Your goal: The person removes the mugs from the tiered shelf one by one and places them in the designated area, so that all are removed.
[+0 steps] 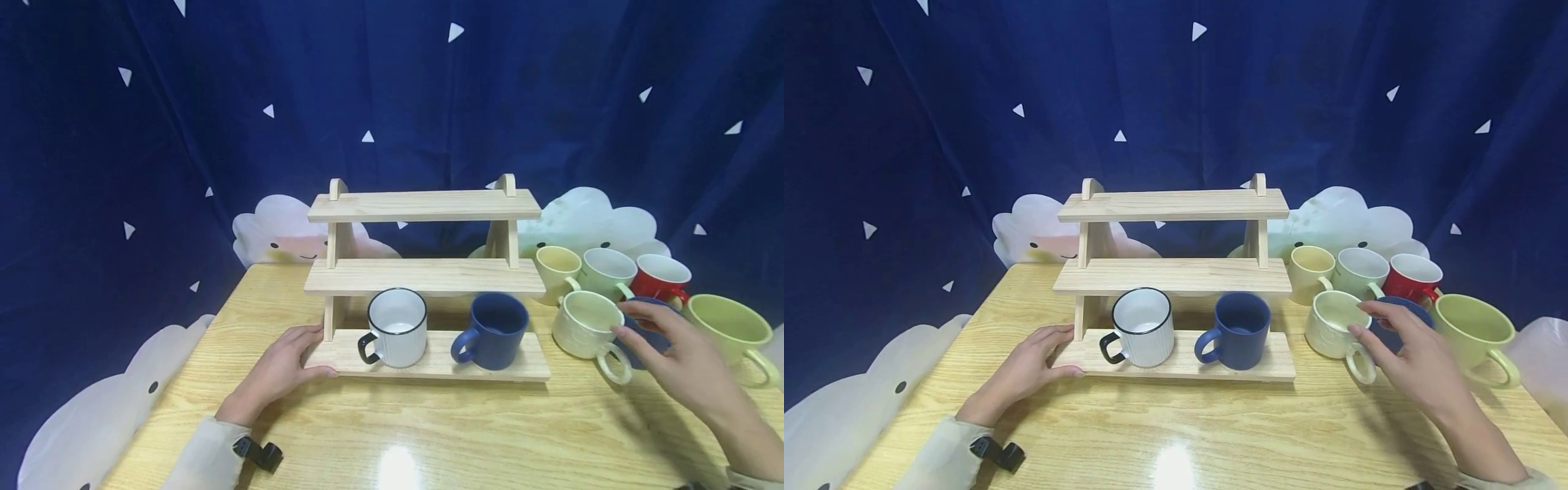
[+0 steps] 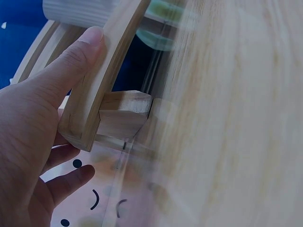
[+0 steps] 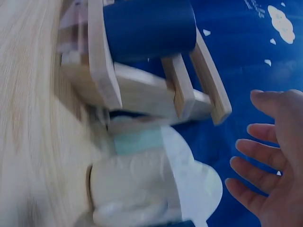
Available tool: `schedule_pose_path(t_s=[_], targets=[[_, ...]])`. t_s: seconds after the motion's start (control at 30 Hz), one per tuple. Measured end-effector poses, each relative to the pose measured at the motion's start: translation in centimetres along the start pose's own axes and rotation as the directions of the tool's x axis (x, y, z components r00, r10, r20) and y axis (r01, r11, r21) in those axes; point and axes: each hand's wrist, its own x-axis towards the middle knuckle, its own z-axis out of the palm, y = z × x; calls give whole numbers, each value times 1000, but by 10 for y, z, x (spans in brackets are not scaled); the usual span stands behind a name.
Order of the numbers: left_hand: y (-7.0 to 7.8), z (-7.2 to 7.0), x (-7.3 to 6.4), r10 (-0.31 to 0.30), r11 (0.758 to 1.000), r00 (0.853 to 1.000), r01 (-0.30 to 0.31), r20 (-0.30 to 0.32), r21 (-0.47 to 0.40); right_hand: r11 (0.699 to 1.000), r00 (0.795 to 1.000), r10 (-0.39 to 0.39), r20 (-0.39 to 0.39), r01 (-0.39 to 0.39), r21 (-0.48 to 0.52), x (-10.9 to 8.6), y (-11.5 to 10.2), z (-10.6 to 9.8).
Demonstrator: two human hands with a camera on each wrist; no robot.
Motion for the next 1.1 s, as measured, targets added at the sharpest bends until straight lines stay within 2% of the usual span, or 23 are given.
schedule_pose_path(t_s=[0.17,0.5,0.9,1.1], targets=[[0,1,0,18,1000,1000,-18,-18,9,996,996,-80,33,81,-30,6,-15,11],[-1,1,-1,10,1000,1000,-10,1,3,981,981,-189,48,187,48,9,-52,30],[-1,1,-1,11,1000,1000,-11,2,-1,965,963,-256,85,250,75,6,-81,46],[-1,1,-1,20,1000,1000,-20,-9,3,941,941,-322,105,306,147,5,-95,52]])
